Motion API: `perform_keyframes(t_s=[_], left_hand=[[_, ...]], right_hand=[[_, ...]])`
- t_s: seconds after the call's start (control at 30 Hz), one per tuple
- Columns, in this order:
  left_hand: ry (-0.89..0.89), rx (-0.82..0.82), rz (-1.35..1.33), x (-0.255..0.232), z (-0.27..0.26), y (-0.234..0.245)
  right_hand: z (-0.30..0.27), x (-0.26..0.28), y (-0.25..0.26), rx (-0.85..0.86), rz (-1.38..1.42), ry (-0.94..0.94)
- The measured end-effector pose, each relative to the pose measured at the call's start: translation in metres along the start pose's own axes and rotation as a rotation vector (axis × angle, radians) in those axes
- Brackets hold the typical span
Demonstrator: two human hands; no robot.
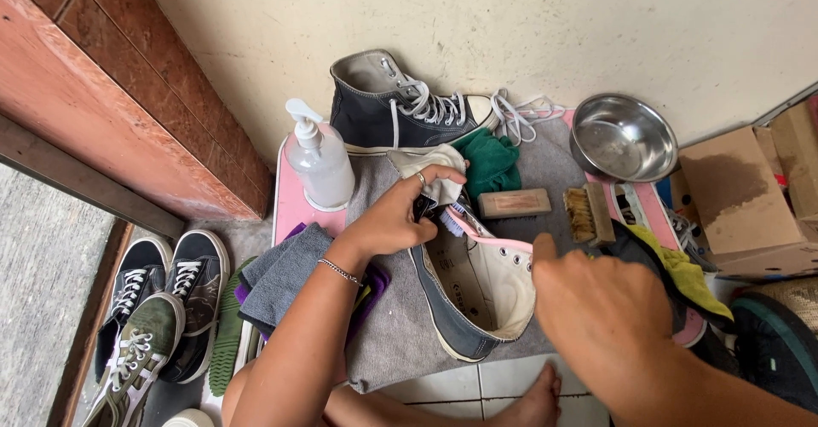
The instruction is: Scrubbing the interior lining of a high-top sneaker using a toothbrush and cleaning solution.
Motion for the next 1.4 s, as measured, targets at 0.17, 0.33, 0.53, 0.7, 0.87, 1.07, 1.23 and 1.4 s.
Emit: perform_keyframes(t_s=[0.17,0.33,0.53,0.7,0.87,1.07,1.23,1.4], left_hand=[[-0.018,-0.005,0.02,0.0,-0.002,0.002],[-0.156,-0.004,0.038,0.003,0.0,0.0],[-0.18,0.01,0.038,0.002,-0.001,0.0],[-0.189,0.014,0.031,0.004,0.001,0.0],[-0.153,0.013,0.036,0.004,-0.001,-0.001],[-0.128,0.012,0.044,0.004,0.0,0.0],[-0.202,-0.023,0.047,-0.002,-0.002,0.002],[-0.133,-0.006,0.022,-0.002,-0.002,0.0]], right_hand=[[-0.011,0.008,-0.024,-0.53,-0.323,0.127],[0.0,-0.015,-0.016,-0.703,-0.329,0.248],[-0.031,-0.023,-0.009,-0.733,-0.353,0.094],[-0.01,-0.029,-0.019,-0.66,-0.291,0.15],[-0.018,-0.033,-0.016,-0.663,-0.281,0.118],[-0.017,-0.041,-0.016,-0.579,-0.163,0.15],[-0.019,-0.043,-0.009,-0.569,-0.053,0.21],[-0.021,-0.052,-0.015,-0.515,-0.024,0.222]])
Point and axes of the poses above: each hand's wrist, its own z-axis towards the middle knuckle, its own y-axis out of the back of the hand, x = y × z, the point moved 2 cm from there along z, towards the middle knuckle, and after that the axes turned 15 degrees about y, right-handed, at the moved point
